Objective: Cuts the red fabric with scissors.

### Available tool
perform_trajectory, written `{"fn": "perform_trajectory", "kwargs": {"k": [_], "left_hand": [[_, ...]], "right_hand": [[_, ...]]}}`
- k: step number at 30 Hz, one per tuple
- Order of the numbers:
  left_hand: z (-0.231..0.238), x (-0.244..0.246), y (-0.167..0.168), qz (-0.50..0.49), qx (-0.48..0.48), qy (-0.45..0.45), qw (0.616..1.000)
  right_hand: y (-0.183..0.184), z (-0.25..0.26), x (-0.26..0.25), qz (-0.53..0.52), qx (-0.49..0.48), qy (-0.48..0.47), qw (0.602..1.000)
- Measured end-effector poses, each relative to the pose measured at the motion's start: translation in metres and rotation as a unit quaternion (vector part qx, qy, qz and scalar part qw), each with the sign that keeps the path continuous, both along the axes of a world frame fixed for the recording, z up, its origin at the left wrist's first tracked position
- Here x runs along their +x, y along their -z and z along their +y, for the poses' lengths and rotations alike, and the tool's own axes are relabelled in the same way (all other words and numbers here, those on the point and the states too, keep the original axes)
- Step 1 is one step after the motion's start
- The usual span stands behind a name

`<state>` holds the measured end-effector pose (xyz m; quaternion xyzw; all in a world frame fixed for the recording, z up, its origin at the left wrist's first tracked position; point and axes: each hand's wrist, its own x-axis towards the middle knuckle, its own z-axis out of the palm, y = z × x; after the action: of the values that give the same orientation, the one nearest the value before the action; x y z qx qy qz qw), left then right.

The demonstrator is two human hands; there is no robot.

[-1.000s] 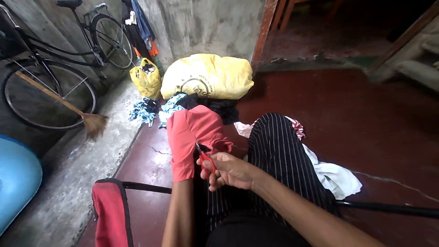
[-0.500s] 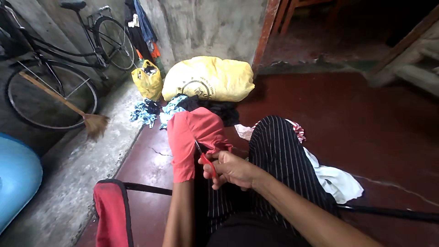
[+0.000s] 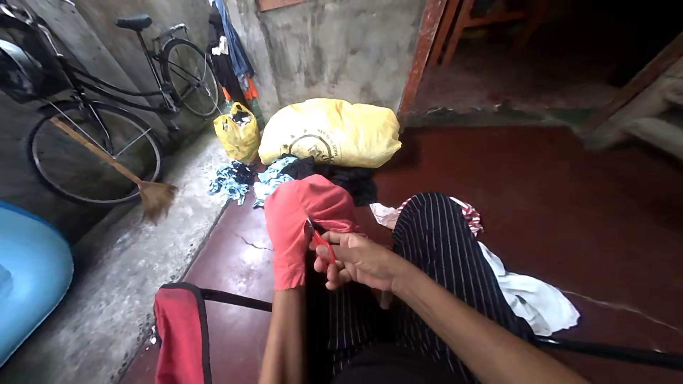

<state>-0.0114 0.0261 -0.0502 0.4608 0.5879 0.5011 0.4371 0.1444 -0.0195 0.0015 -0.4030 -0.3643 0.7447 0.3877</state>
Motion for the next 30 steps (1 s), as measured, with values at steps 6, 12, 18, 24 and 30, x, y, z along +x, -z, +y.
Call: {"fn": "perform_trajectory", "kwargs": {"k": [6,12,18,24,30], "left_hand": [[0.016,-0.008,0.009,-0.063,0.026,0.049,0.996],[0.010,-0.013,-0.014,-0.064,-0.032,0.084,0.994],[0.036,-0.015,0.036,-0.070,0.023,0.078,0.994],[0.024,-0.014,0.014,-0.118,0.049,0.121,0.984],[0.034,-0.003,-0.007,0.083,-0.036,0.102,0.991]], "right_hand": [[-0.007,0.005,-0.003,-0.016,0.008,0.016,1.000],[-0.013,0.010,-0.002,-0.016,0.036,-0.011,0.999],[-0.021,0.018,0.002,-0.051,0.040,-0.014,0.998],[-0.033,0.026,0.003,-0.052,0.043,-0.023,0.997],[-0.032,0.023,0.002,-0.057,0.051,-0.002,0.997]]}}
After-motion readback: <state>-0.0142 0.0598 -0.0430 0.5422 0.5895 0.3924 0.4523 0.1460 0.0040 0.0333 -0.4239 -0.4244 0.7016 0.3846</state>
